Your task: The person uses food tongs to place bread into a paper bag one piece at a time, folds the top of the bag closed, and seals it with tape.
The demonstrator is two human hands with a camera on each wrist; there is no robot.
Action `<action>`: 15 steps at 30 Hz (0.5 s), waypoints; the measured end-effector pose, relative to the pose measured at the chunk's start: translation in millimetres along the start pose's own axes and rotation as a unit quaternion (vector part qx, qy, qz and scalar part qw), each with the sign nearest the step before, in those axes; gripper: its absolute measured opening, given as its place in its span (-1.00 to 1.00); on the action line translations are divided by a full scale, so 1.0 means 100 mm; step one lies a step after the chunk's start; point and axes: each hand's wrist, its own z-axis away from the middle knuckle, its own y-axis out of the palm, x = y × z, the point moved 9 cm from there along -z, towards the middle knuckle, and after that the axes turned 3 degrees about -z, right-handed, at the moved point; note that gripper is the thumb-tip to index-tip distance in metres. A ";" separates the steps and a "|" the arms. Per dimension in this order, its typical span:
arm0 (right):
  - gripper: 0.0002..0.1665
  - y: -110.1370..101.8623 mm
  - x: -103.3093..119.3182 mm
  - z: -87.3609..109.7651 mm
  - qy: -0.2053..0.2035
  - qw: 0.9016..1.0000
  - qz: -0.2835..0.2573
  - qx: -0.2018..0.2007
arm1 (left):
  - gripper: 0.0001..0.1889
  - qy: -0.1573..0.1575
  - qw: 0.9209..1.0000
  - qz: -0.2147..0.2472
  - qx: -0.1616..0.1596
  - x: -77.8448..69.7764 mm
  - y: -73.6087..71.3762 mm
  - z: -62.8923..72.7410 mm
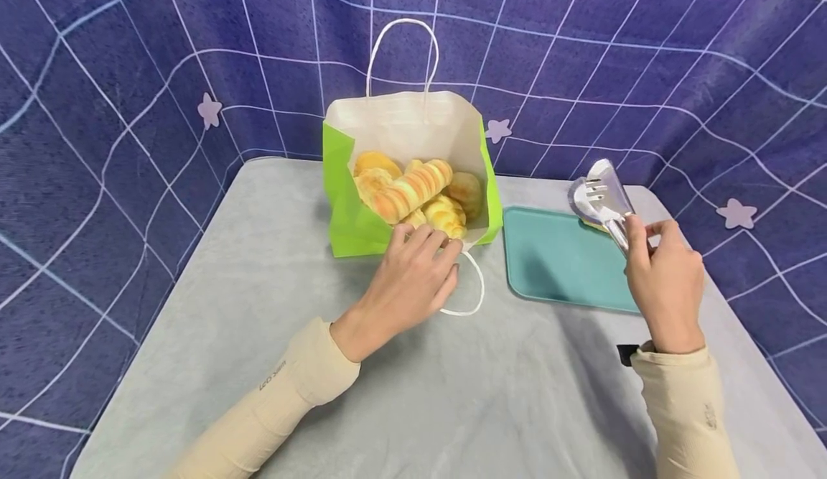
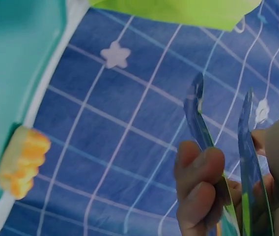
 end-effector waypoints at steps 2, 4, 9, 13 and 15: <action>-0.34 0.02 -0.12 0.03 0.011 1.000 0.006 0.026 | -0.84 0.001 1.000 -0.001 -0.002 0.00 0.00 0.00; -0.30 0.04 -0.22 0.06 0.022 0.998 0.013 0.056 | -0.83 0.001 1.000 -0.002 -0.003 0.00 0.00 -0.01; -0.25 0.10 -0.47 0.16 0.039 0.992 0.039 0.117 | -0.82 0.002 1.000 -0.004 -0.002 -0.01 0.01 -0.01; -0.20 0.19 -0.70 0.24 0.065 0.985 0.058 0.149 | -0.82 0.003 1.000 -0.004 -0.001 -0.02 0.02 -0.01; -0.17 0.25 -0.81 0.26 0.078 0.981 0.067 0.163 | -0.82 0.003 1.000 -0.003 0.000 -0.02 0.03 -0.01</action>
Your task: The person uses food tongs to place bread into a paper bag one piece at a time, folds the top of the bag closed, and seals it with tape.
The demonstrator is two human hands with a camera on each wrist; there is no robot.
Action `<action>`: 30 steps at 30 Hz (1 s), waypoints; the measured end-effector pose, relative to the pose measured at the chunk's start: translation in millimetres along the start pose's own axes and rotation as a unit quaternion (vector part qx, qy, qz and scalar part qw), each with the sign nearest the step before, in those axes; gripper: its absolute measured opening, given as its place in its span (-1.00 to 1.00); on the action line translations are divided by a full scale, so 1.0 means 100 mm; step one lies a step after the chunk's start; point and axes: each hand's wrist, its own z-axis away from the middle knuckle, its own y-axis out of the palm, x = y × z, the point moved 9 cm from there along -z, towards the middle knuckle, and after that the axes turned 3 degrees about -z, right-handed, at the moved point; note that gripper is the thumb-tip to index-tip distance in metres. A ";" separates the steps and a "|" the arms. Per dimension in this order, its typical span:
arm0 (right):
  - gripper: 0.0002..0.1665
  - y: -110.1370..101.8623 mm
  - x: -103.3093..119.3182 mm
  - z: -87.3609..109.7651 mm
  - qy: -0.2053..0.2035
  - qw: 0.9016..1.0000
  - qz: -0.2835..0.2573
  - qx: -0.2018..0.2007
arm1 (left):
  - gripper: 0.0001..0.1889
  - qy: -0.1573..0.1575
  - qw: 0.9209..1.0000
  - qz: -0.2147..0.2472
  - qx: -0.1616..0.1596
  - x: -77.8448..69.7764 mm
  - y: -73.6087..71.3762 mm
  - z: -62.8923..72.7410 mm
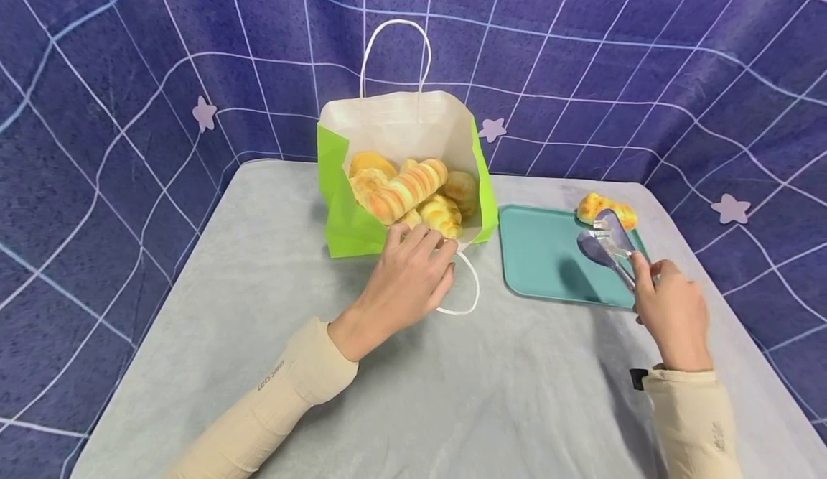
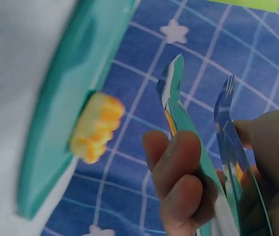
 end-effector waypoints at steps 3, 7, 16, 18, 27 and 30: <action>-0.17 0.11 -0.14 -0.02 0.016 1.000 0.009 0.020 | -0.82 0.000 1.000 0.001 0.001 0.00 0.01 0.01; -0.19 0.21 -0.27 -0.05 0.034 0.998 0.017 0.047 | -0.82 0.004 1.000 0.001 -0.001 -0.01 0.02 0.01; -0.01 0.31 -0.39 -0.16 0.061 0.994 0.033 0.089 | -0.80 0.001 1.000 0.003 -0.006 0.00 0.00 -0.01; 0.04 0.33 -0.42 -0.19 0.069 0.991 0.040 0.103 | -0.80 0.001 1.000 0.003 -0.006 0.00 0.00 -0.01; 0.16 0.43 -0.55 -0.44 0.087 0.987 0.059 0.123 | -0.80 -0.001 1.000 -0.001 -0.005 0.00 0.00 -0.01; 0.18 0.47 -0.58 -0.53 0.095 0.985 0.062 0.132 | -0.80 0.001 1.000 0.000 -0.004 -0.01 0.01 -0.01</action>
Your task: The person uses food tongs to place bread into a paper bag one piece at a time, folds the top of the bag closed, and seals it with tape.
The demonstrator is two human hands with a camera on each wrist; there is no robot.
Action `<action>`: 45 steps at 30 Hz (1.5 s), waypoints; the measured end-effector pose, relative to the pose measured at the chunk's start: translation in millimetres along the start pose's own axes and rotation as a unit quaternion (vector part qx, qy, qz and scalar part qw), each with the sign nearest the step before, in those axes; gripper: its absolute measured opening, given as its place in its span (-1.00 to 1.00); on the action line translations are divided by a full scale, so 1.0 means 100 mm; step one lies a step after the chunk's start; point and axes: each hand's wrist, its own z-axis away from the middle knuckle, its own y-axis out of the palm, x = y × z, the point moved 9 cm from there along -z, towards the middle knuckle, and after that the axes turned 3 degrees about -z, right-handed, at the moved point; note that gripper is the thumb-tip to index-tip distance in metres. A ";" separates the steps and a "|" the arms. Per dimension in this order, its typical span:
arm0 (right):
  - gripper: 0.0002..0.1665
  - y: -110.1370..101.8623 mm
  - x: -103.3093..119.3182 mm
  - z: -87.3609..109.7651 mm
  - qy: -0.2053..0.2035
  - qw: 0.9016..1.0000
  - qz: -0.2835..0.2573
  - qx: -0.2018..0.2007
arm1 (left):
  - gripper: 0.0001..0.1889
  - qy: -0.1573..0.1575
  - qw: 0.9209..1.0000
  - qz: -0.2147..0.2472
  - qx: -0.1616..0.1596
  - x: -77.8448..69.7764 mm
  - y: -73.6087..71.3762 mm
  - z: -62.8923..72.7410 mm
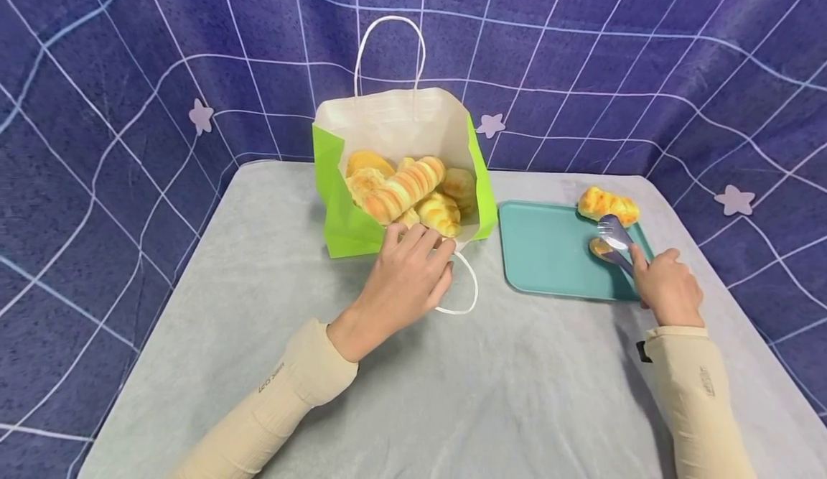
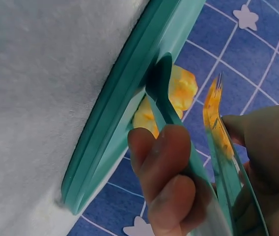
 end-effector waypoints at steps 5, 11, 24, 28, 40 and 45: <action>0.22 0.02 0.00 -0.17 0.023 1.000 0.012 0.013 | -0.80 0.001 1.000 0.002 -0.004 0.00 -0.01 0.00; 0.23 0.04 0.01 -0.36 0.043 0.998 0.024 0.029 | -0.80 0.001 1.000 0.001 -0.007 0.00 -0.03 -0.01; 0.21 0.04 0.03 -0.57 0.059 0.998 0.021 0.025 | -0.80 0.000 1.000 -0.005 -0.002 0.00 -0.04 -0.01; 0.14 0.02 0.08 -0.59 0.042 0.999 0.011 0.004 | -0.82 -0.001 1.000 -0.002 -0.001 0.00 -0.04 0.00; -0.03 -0.01 -0.03 -0.45 0.001 0.998 -0.009 -0.062 | -0.84 0.006 1.000 -0.004 0.001 -0.01 -0.02 0.02; -0.16 -0.06 0.00 -0.36 -0.021 0.995 -0.037 -0.086 | -0.85 0.006 1.000 -0.003 -0.005 0.00 -0.03 0.02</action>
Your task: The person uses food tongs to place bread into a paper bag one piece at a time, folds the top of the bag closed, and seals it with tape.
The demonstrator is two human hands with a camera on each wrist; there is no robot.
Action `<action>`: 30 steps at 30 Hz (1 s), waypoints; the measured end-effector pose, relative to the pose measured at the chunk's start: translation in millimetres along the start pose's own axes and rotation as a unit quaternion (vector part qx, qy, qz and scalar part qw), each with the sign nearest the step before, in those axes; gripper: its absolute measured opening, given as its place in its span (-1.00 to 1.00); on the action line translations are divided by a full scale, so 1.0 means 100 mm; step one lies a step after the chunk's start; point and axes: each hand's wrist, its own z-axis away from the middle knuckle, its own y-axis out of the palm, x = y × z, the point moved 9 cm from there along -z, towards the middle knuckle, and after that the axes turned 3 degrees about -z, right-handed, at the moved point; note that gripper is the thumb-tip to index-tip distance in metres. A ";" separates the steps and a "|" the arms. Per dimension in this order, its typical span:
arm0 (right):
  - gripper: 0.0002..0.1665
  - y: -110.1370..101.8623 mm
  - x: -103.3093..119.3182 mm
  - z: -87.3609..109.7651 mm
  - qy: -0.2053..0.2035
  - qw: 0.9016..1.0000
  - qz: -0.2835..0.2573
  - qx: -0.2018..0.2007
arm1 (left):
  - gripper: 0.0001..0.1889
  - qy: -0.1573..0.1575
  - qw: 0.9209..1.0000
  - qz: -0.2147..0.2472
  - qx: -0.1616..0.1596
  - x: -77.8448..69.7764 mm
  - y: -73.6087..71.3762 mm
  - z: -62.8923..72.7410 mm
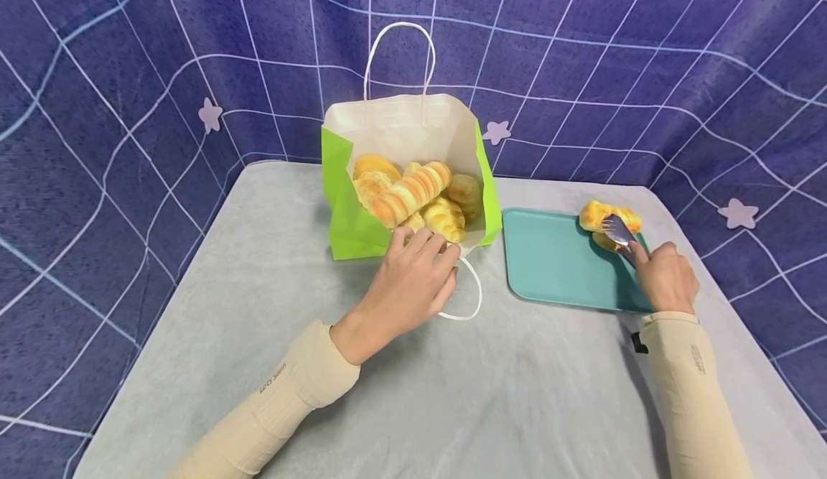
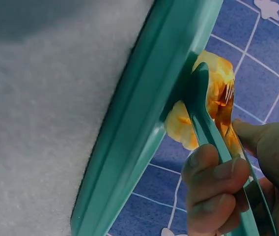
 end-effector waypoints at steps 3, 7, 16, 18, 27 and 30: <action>-0.20 -0.05 0.05 0.07 -0.011 1.000 -0.013 -0.013 | -0.84 -0.002 1.000 -0.002 0.003 0.00 0.00 0.00; -0.20 -0.14 0.18 0.17 -0.028 0.998 -0.028 -0.040 | -0.83 -0.003 1.000 -0.003 0.005 0.01 0.01 0.00; -0.22 -0.49 0.68 0.43 -0.079 0.988 -0.064 -0.116 | -0.84 -0.003 1.000 0.000 0.005 0.00 0.01 0.00; -0.24 -0.57 0.80 0.49 -0.093 0.985 -0.068 -0.131 | -0.84 -0.003 1.000 0.000 0.006 0.00 0.00 0.00; -0.36 -0.95 1.42 0.84 -0.152 0.963 -0.116 -0.192 | -0.84 -0.001 1.000 -0.006 0.009 0.01 -0.01 0.00; -0.40 -1.07 1.67 0.98 -0.187 0.951 -0.129 -0.208 | -0.84 0.001 1.000 -0.010 0.011 0.01 -0.01 0.00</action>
